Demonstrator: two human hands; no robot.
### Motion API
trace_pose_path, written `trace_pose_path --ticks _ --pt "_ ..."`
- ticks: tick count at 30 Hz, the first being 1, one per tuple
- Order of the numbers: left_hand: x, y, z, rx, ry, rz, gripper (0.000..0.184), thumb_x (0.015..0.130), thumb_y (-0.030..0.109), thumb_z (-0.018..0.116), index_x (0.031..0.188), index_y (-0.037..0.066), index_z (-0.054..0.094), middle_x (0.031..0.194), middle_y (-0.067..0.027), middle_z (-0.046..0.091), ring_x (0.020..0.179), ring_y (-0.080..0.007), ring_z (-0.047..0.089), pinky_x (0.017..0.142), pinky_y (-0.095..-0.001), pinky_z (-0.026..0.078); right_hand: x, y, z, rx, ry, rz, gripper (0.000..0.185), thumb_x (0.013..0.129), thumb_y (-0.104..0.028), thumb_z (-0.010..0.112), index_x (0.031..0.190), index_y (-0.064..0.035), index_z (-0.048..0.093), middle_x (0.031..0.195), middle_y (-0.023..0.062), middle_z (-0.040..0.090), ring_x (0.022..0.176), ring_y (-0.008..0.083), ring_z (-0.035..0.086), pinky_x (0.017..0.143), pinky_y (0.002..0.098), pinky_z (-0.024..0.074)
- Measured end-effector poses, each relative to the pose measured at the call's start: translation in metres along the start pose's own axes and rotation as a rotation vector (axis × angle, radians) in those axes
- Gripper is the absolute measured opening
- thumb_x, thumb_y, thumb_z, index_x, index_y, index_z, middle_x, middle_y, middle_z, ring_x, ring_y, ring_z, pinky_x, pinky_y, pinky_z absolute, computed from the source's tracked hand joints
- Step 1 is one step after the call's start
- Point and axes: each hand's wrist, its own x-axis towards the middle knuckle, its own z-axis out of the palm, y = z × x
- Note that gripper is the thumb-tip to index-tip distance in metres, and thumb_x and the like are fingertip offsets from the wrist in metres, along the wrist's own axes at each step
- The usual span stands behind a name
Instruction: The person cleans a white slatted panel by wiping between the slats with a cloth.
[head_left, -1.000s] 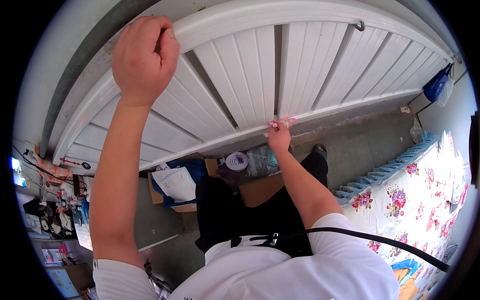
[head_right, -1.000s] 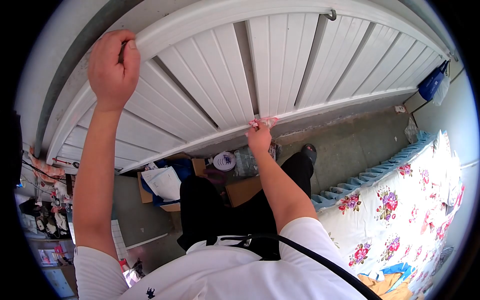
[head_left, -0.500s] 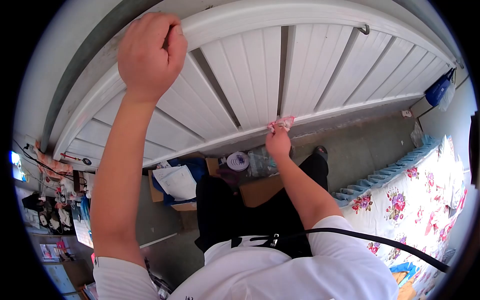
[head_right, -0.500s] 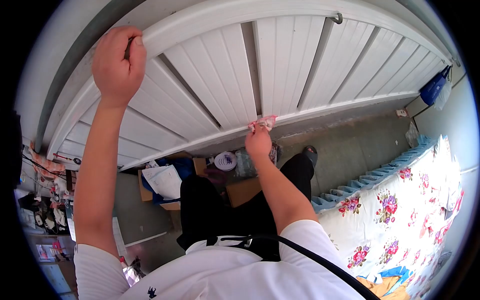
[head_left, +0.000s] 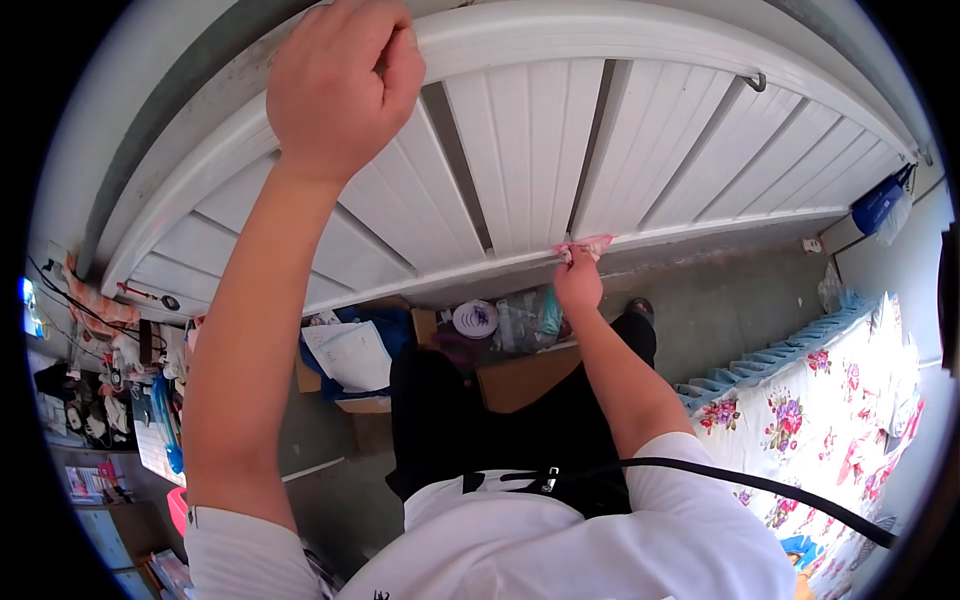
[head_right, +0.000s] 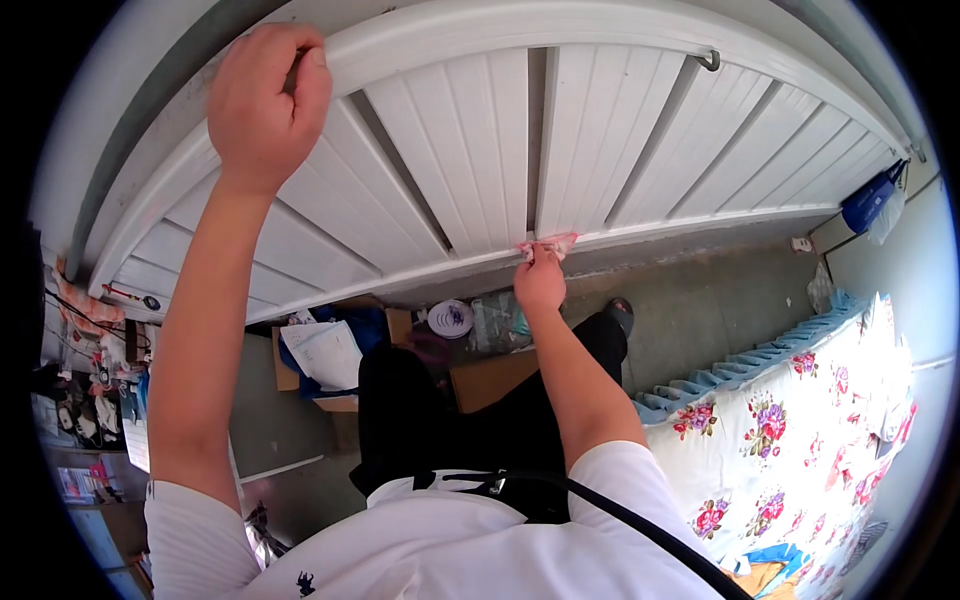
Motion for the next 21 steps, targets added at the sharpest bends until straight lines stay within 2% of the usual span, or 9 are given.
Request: trace_pose_path --ticks 3,7,10,13,15,18,21 --pt "0.000 0.000 -0.001 0.034 -0.011 -0.006 0.005 0.083 0.006 0.063 0.087 0.007 0.065 0.083 -0.0038 0.065 0.072 -0.0236 0.059 0.067 -0.0341 0.048 -0.005 -0.009 0.032 -0.012 0.116 0.022 0.055 0.082 -0.018 0.060 0.132 0.0016 0.051 0.120 0.0275 0.058 0.103 0.0442 0.062 0.087 0.0509 0.0525" --pt "0.000 -0.002 0.001 0.006 0.030 0.023 0.005 0.082 0.006 0.063 0.087 0.008 0.065 0.082 -0.0037 0.065 0.072 -0.0234 0.059 0.067 -0.0343 0.048 -0.037 -0.055 0.070 -0.031 -0.010 -0.032 0.066 0.080 -0.020 0.061 0.136 0.0108 0.040 0.120 0.0306 0.054 0.110 0.0452 0.058 0.093 0.0493 0.0505" --pt "-0.001 -0.002 0.000 0.015 0.032 0.027 0.005 0.082 0.007 0.063 0.087 0.008 0.065 0.083 -0.0038 0.065 0.072 -0.0235 0.059 0.066 -0.0345 0.048 -0.048 -0.059 0.082 -0.020 -0.096 -0.178 0.062 0.081 -0.019 0.061 0.135 0.0062 0.043 0.121 0.0279 0.056 0.112 0.0441 0.057 0.095 0.0493 0.0495" --pt "-0.002 -0.004 -0.001 0.018 0.015 0.013 0.006 0.081 0.007 0.064 0.087 0.008 0.065 0.084 -0.0044 0.066 0.074 -0.0243 0.060 0.067 -0.0354 0.048 -0.039 -0.045 0.040 -0.056 -0.212 -0.223 0.057 0.081 -0.019 0.061 0.133 0.0002 0.047 0.122 0.0251 0.057 0.111 0.0434 0.057 0.095 0.0495 0.0494" --pt "-0.002 -0.002 -0.002 0.011 0.008 -0.010 0.007 0.079 0.006 0.064 0.086 0.007 0.065 0.085 -0.0057 0.066 0.076 -0.0265 0.061 0.069 -0.0372 0.048 -0.023 -0.008 0.035 -0.082 -0.060 -0.293 0.052 0.081 -0.019 0.061 0.130 -0.0049 0.050 0.122 0.0227 0.058 0.109 0.0428 0.059 0.091 0.0514 0.0506" --pt "0.002 -0.002 -0.002 0.071 0.068 0.023 0.010 0.073 0.003 0.062 0.082 0.006 0.060 0.080 -0.0137 0.059 0.075 -0.0336 0.058 0.069 -0.0429 0.046 -0.013 0.000 0.018 -0.124 0.097 -0.201 0.048 0.081 -0.019 0.061 0.126 -0.0042 0.053 0.119 0.0223 0.059 0.107 0.0427 0.059 0.089 0.0520 0.0509" --pt "0.007 -0.002 -0.005 -0.011 0.069 0.024 0.005 0.073 0.003 0.063 0.074 0.007 0.060 0.075 -0.0121 0.058 0.070 -0.0332 0.057 0.065 -0.0411 0.046 -0.023 -0.016 0.034 -0.141 0.126 -0.197 0.043 0.081 -0.017 0.060 0.118 0.0019 0.053 0.114 0.0256 0.059 0.105 0.0446 0.058 0.090 0.0513 0.0494"
